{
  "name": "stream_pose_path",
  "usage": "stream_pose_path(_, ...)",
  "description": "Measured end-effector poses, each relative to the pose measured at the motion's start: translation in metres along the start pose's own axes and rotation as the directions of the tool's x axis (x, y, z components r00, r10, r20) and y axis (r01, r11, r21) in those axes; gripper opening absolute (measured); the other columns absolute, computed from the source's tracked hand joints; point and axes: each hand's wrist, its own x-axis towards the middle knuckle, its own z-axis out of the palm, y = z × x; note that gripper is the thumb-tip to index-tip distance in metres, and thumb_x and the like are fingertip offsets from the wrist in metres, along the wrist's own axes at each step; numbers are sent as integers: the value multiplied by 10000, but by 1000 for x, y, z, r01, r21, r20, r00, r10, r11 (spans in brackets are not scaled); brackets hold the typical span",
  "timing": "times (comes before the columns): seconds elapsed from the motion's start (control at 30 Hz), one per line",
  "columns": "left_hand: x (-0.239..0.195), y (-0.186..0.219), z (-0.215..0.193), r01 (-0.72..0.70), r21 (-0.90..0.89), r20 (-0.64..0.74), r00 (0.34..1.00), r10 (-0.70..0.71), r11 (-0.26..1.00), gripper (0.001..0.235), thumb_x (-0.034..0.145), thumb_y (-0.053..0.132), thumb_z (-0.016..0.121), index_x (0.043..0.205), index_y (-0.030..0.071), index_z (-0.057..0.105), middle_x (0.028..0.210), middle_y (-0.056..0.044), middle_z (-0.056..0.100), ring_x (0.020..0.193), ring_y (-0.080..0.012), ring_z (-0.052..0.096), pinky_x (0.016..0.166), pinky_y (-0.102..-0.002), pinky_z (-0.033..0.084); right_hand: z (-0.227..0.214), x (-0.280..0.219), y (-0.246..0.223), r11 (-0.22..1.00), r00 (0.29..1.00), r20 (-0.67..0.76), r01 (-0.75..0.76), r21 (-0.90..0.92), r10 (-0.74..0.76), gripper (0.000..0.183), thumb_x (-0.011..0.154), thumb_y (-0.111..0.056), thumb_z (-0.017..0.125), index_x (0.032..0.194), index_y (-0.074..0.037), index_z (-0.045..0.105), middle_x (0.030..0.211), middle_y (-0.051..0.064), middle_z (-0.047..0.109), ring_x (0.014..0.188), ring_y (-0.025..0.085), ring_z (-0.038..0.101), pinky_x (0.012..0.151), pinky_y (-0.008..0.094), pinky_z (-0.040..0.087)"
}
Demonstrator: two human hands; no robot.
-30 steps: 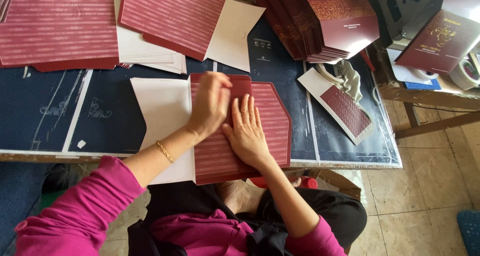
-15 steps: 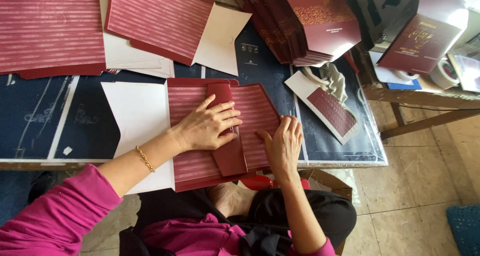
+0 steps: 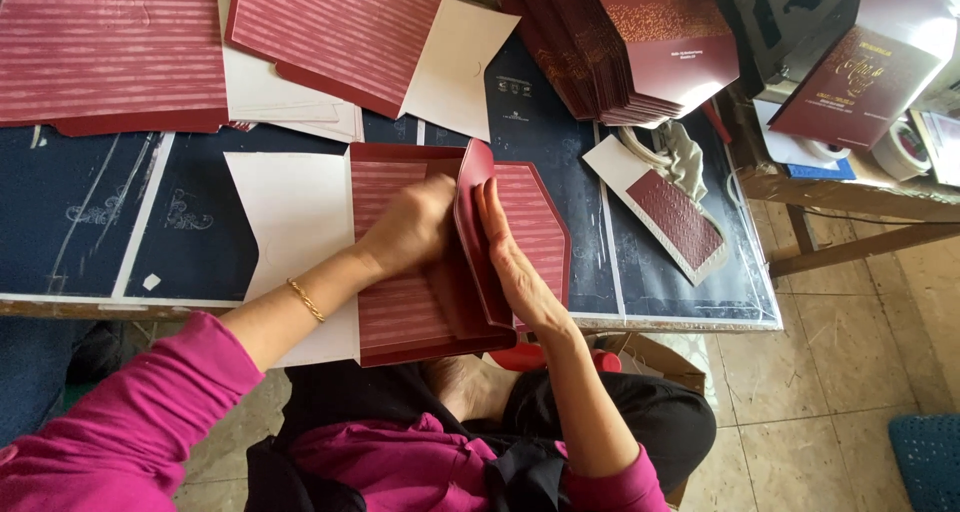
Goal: Folding invitation covers and inserting paper liners to assemble invitations.
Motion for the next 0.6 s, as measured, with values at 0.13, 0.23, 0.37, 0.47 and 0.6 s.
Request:
stream_pose_path(0.13, 9, 10, -17, 437, -498, -188, 789, -585, 749, 156, 961, 210, 551, 1071, 100, 561, 1104, -132, 621, 985, -336, 682, 811, -458, 572, 6, 5, -3, 786, 987, 33, -107, -609, 159, 689, 1017, -281, 334, 1596, -48, 43, 1614, 308, 82, 1494, 433, 54, 1232, 458, 63)
stream_pose_path(0.23, 22, 19, 11, 209, -306, -320, 896, -307, 929, 350, 1028, 260, 550, 1332, 87, 526, 1283, -172, 512, 1258, -390, 486, 1107, -485, 318, 20, 4, 14, 357, 992, 115, 86, -930, 61, 691, 1024, -480, 365, 1534, -20, 295, 1576, 319, 231, 1499, 438, 131, 1217, 466, 97)
stream_pose_path(0.37, 33, 51, 5, 116, -86, -24, 993, -119, 989, 515, 1070, 439, 380, 1531, 210, 353, 1563, -92, 345, 1478, -289, 256, 1170, -637, 43, 1, -7, 23, 845, 998, -54, -67, -530, 45, 472, 978, -316, 549, 1383, -74, 547, 1506, 214, 397, 1464, 398, 257, 1199, 497, 200)
stream_pose_path(0.47, 28, 49, 15, -22, -84, 46, 999, 26, 996, 511, 1088, 442, 284, 1541, 214, 353, 1528, -74, 461, 1439, -225, 392, 1183, -562, 124, -13, -18, 31, 795, 985, -28, 119, -595, -168, 281, 986, -334, 597, 1142, -108, 656, 1195, 67, 632, 1240, 287, 548, 1058, 417, 415)
stream_pose_path(0.6, 23, 45, 19, -129, 69, 49, 991, 126, 989, 304, 991, 436, 513, 1111, 185, 635, 1161, -17, 648, 1217, -195, 572, 1149, -547, 256, -31, -32, 22, 561, 896, -400, -234, -794, -194, 516, 800, -445, 781, 1186, -125, 658, 1253, 137, 543, 1178, 361, 530, 1024, 494, 434)
